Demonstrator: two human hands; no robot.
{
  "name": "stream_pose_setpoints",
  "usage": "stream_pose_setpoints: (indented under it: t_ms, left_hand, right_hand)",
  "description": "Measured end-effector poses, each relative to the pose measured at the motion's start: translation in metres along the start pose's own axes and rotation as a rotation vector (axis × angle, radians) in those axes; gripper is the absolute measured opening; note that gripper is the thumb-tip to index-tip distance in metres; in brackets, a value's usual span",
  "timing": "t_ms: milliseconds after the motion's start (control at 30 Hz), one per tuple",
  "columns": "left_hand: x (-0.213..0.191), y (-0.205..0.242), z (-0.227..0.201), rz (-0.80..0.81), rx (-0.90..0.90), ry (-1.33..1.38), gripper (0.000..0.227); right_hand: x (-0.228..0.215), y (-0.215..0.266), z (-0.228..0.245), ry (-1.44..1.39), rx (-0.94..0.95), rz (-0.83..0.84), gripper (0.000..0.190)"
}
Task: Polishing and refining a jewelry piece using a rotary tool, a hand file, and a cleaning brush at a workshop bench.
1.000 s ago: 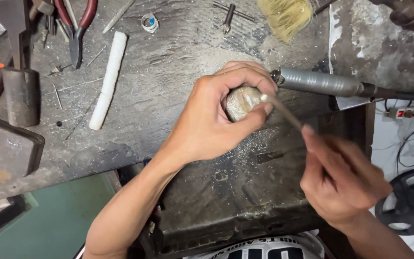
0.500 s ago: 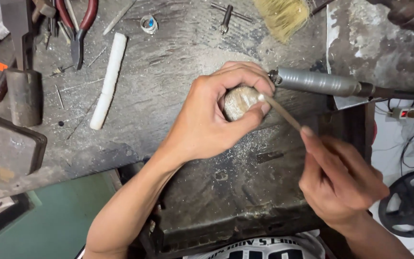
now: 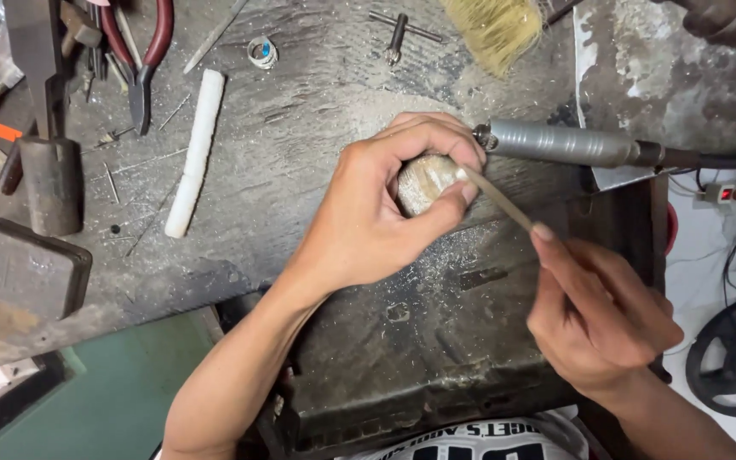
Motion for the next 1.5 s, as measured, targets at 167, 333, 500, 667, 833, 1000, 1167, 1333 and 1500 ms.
stream_pose_setpoints:
  t_ms: [167,333,500,667,833,1000,1167,1333,1500]
  left_hand:
    - [0.003,0.003,0.006,0.007,0.042,0.010,0.018]
    - [0.005,0.003,0.004,-0.005,-0.012,-0.008,0.018]
    - [0.004,0.006,-0.009,-0.090,0.024,0.006,0.014]
    - [-0.009,0.012,-0.009,-0.206,0.140,0.093,0.015]
    - [-0.022,0.019,0.004,-0.259,0.086,-0.064,0.018]
    - [-0.024,0.022,0.007,-0.226,0.219,-0.127,0.028]
    - [-0.026,0.021,-0.002,-0.140,0.153,-0.147,0.024]
    - [-0.025,0.017,-0.002,-0.102,0.182,-0.116,0.011]
    - [-0.025,0.020,-0.004,-0.008,0.111,-0.003,0.010]
  right_hand:
    - [0.021,-0.031,0.005,-0.056,-0.105,-0.029,0.036]
    - [0.024,-0.057,-0.033,-0.019,-0.198,-0.093,0.038]
    - [0.008,-0.084,-0.067,0.111,-0.276,0.054,0.025]
    - [-0.009,-0.063,-0.028,-0.132,0.099,0.088,0.024]
    - [0.008,-0.069,-0.024,-0.244,0.639,0.495,0.050]
    - [0.005,-0.063,-0.019,-0.614,0.753,0.226,0.024]
    - [0.006,-0.016,-0.001,-0.929,0.691,-0.283,0.028]
    - [0.004,0.002,-0.011,-0.894,0.665,-0.403,0.048]
    - [0.004,-0.015,-0.029,-1.323,0.800,-0.327,0.067]
Point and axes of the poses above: each hand's wrist, its own y-axis away from the middle knuckle, its own x-axis out of the palm, z = x × y, the point moved 2 cm from there along -y, towards the middle knuckle, and after that the axes turned 2 degrees about z, right-handed, at the moved point
